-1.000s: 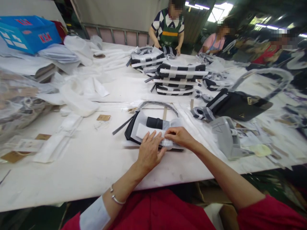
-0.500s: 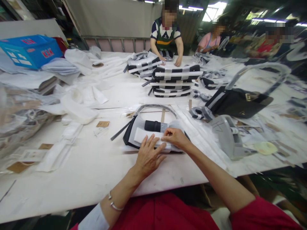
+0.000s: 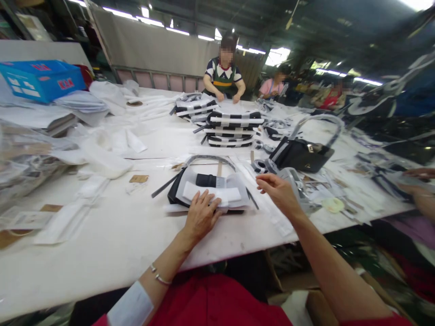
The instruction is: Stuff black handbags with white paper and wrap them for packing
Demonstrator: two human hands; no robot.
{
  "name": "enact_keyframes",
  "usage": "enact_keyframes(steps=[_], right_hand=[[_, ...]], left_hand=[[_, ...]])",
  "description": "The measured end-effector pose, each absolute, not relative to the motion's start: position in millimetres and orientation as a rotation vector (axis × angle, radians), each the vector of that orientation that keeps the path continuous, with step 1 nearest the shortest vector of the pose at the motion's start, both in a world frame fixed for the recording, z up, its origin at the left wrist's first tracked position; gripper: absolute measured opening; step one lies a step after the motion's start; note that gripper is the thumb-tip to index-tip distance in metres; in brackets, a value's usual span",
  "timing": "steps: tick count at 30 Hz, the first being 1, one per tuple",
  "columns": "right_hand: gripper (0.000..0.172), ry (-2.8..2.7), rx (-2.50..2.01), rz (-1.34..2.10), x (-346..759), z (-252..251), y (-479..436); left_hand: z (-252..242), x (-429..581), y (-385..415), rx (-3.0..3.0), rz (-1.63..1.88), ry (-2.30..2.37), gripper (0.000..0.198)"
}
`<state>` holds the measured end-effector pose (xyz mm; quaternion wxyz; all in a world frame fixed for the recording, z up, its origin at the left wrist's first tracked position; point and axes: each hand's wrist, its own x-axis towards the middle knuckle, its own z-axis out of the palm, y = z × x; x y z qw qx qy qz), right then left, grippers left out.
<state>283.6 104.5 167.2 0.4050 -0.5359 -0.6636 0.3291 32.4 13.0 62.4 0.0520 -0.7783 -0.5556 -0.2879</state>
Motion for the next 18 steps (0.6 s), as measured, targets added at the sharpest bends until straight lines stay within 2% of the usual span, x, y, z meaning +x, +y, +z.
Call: enact_keyframes(steps=[4,6,10,14,18], right_hand=[[0.037,-1.416,-1.619,0.418,408,191,90],[0.035,-1.271,-1.766,0.354,460,188,88],[0.027,-1.198,-1.914,0.551,508,161,99],[0.03,-1.273,-1.91,0.812,501,139,118],[0.032,-1.373,-1.895,0.851,492,133,129]], left_hand=[[57,29,17,-2.326,-0.899,-1.591,0.03],[52,26,21,-2.307,-0.903,-1.514,0.03],[46,20,29,-2.293,-0.872,-1.41,0.034],[48,18,30,-2.296,-0.818,-1.379,0.036],[50,18,30,-2.307,-0.847,-1.386,0.037]])
